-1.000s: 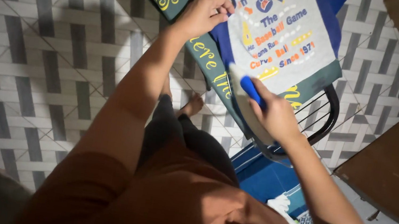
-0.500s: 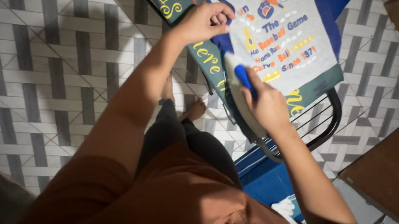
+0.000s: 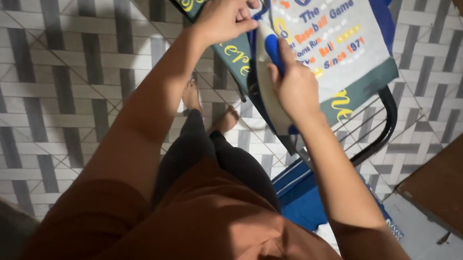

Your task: Ironing small items of clothing and placing them on hangers.

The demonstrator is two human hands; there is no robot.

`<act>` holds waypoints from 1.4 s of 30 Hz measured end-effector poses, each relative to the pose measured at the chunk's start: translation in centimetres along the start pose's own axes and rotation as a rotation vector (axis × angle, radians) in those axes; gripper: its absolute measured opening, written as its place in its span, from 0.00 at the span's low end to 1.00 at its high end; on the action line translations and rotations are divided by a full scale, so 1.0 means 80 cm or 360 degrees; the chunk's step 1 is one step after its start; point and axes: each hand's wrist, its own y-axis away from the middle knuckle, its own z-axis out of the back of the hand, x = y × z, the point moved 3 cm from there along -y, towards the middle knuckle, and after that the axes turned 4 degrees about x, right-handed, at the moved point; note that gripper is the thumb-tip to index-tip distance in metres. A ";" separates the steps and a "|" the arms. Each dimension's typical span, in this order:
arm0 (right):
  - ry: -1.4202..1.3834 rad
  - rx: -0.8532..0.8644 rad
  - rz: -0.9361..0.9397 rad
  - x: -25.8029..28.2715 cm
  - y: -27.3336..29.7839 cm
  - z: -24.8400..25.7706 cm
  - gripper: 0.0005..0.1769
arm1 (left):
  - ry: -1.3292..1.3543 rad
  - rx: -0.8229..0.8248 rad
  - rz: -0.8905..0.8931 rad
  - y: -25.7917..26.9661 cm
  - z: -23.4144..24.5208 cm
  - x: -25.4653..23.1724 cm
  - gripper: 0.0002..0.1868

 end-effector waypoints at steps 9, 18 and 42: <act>0.0151 0.0241 -0.0152 -0.060 0.166 0.014 0.32 | -0.0081 0.0008 -0.0418 0.012 0.002 0.020 0.07; -0.0432 0.0644 -0.0276 -0.101 0.217 0.088 0.32 | -0.0454 -0.0220 -0.0645 0.036 0.007 -0.048 0.11; 0.0133 0.0177 0.0276 0.029 0.005 0.014 0.31 | 0.0202 0.0049 -0.0338 0.010 0.000 0.054 0.19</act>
